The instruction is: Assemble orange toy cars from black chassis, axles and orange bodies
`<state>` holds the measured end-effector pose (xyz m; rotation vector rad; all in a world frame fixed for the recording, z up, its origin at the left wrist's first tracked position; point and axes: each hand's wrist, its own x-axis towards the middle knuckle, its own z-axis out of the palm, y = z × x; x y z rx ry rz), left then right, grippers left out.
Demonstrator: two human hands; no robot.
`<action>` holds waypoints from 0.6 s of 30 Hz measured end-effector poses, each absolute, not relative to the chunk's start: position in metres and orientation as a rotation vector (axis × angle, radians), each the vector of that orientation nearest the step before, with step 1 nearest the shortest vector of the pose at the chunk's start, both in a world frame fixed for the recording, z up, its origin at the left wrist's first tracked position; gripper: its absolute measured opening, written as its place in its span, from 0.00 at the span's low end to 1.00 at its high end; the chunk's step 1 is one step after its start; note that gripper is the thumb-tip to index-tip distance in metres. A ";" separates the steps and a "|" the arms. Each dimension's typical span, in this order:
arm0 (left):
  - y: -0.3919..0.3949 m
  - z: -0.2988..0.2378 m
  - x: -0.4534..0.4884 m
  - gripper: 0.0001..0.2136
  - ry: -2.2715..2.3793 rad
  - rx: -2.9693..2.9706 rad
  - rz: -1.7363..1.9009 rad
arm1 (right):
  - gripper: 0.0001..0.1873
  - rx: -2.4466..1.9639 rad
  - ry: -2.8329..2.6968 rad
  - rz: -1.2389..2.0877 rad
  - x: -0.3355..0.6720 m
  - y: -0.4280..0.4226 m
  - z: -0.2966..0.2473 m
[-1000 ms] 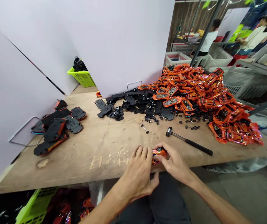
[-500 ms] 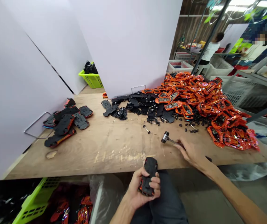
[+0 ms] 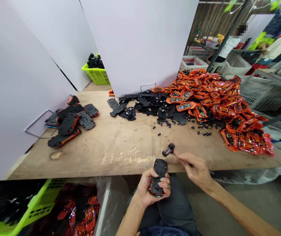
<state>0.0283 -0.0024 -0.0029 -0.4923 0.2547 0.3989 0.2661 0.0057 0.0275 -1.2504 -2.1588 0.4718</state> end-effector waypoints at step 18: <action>0.002 0.002 0.031 0.17 0.266 -0.536 0.412 | 0.30 -1.243 -2.191 0.552 0.283 0.007 0.014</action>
